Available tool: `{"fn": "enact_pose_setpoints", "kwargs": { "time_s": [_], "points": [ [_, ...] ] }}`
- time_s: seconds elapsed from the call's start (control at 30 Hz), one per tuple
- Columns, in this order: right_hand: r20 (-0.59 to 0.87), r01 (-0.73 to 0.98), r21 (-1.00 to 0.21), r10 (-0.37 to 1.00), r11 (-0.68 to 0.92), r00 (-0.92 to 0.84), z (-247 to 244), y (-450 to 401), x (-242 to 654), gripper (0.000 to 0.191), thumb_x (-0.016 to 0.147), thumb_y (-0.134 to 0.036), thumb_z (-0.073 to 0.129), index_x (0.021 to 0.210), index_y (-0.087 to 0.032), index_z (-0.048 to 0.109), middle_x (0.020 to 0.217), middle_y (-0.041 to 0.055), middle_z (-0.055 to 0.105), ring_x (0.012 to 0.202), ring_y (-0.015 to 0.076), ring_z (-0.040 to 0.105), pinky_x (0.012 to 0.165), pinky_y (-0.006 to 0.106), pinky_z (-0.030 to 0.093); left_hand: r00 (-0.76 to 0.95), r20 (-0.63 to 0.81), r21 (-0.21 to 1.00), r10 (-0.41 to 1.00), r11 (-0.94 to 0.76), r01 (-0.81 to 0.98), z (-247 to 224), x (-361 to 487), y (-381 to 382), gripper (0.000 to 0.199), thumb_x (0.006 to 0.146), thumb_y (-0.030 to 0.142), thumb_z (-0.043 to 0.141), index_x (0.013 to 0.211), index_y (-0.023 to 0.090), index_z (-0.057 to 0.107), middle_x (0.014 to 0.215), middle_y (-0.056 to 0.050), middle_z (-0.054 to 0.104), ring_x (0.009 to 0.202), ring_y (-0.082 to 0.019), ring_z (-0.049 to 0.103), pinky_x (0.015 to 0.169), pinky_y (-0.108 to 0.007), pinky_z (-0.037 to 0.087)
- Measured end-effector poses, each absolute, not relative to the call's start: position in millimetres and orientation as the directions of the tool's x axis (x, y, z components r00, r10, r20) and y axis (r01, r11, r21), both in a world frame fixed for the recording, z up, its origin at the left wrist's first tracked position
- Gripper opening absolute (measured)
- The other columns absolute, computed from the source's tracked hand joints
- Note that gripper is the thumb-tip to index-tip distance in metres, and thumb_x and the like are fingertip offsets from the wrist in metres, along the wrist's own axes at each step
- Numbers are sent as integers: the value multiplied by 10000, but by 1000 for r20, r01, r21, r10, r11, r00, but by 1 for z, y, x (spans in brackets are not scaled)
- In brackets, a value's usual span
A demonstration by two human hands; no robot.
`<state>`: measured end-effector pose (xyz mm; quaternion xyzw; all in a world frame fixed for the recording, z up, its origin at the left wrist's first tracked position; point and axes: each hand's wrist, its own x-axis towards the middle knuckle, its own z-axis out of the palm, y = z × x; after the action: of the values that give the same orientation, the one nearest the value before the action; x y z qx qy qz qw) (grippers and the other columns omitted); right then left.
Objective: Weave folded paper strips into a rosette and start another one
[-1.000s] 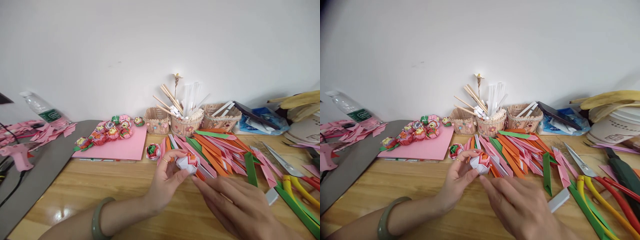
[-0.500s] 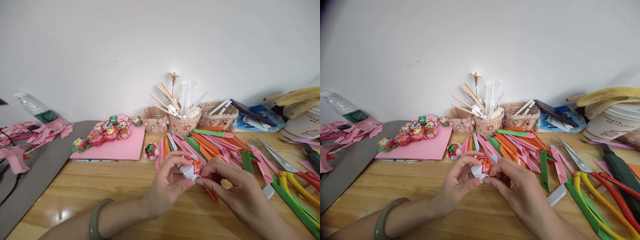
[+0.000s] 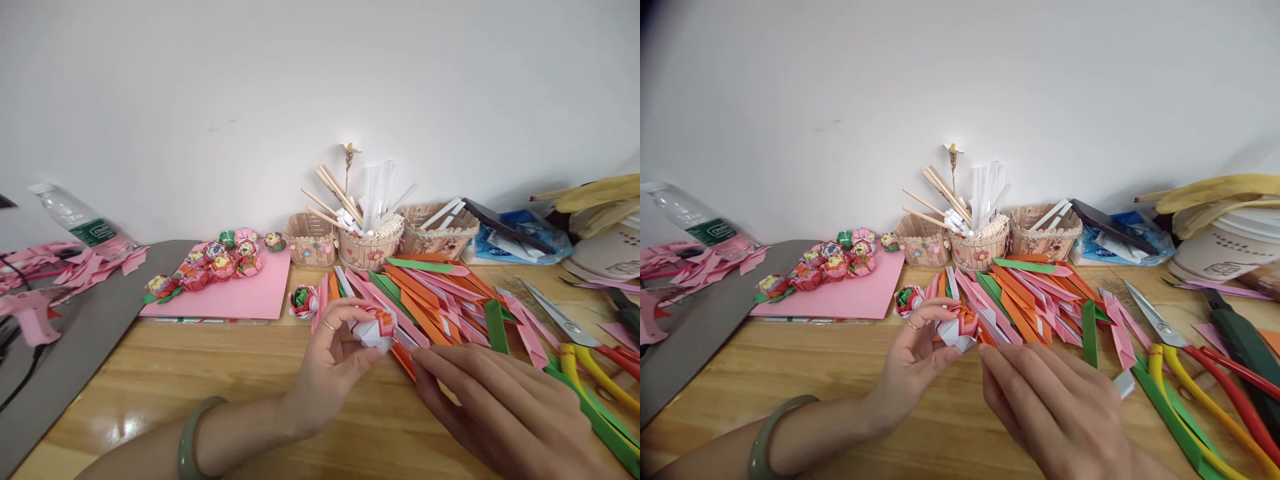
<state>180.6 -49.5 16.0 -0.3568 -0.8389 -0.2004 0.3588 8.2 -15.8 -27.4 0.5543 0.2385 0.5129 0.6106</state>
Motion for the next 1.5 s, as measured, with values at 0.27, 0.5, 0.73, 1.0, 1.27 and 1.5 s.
{"fn": "enact_pose_setpoints", "kwargs": {
  "time_s": [0.27,0.5,0.73,1.0,1.27,1.5],
  "points": [
    [698,681,32,471,732,-539,3,-48,179,186,860,-103,445,986,-154,571,683,17,668,580,118,620,501,234,490,342,299,908,891,-156,-388,-26,8,-16,257,767,145,609,980,279,561,1107,-13,419,950,-110,508,824,-236,435],
    [711,727,-95,557,680,-428,9,-50,179,196,853,-114,426,981,-176,561,713,49,677,592,144,634,482,244,491,342,306,910,888,-166,-381,-25,8,-16,235,763,191,614,978,238,532,1119,-40,442,1000,-154,506,854,-287,428],
    [636,627,-460,726,629,-261,21,-50,179,184,801,-108,476,882,-223,595,663,15,657,551,126,615,454,208,482,379,263,912,887,-100,-398,-24,8,-15,403,743,185,637,1093,253,449,1093,-45,540,959,-169,550,827,-313,455],
    [352,461,-801,924,381,-152,18,-48,171,96,798,-244,547,789,-206,634,609,-4,653,517,127,590,425,194,475,389,276,944,879,-170,-284,-29,4,-20,432,703,110,668,1049,311,505,1234,-26,385,1061,-171,499,813,-266,473],
    [202,444,-862,969,246,-144,19,-44,170,162,791,-308,551,745,-193,656,581,0,647,453,107,534,397,198,430,369,401,915,838,-389,-112,-28,1,-19,429,739,116,622,1105,324,536,1188,-60,397,1104,-229,436,832,-337,484],
    [175,416,-882,974,221,-146,20,-42,168,163,768,-326,561,723,-190,640,550,-9,625,431,96,506,380,193,406,376,453,881,809,-470,-52,-27,1,-19,459,758,120,601,1147,351,524,1171,-62,408,1075,-224,444,832,-359,494]
  ]
}}
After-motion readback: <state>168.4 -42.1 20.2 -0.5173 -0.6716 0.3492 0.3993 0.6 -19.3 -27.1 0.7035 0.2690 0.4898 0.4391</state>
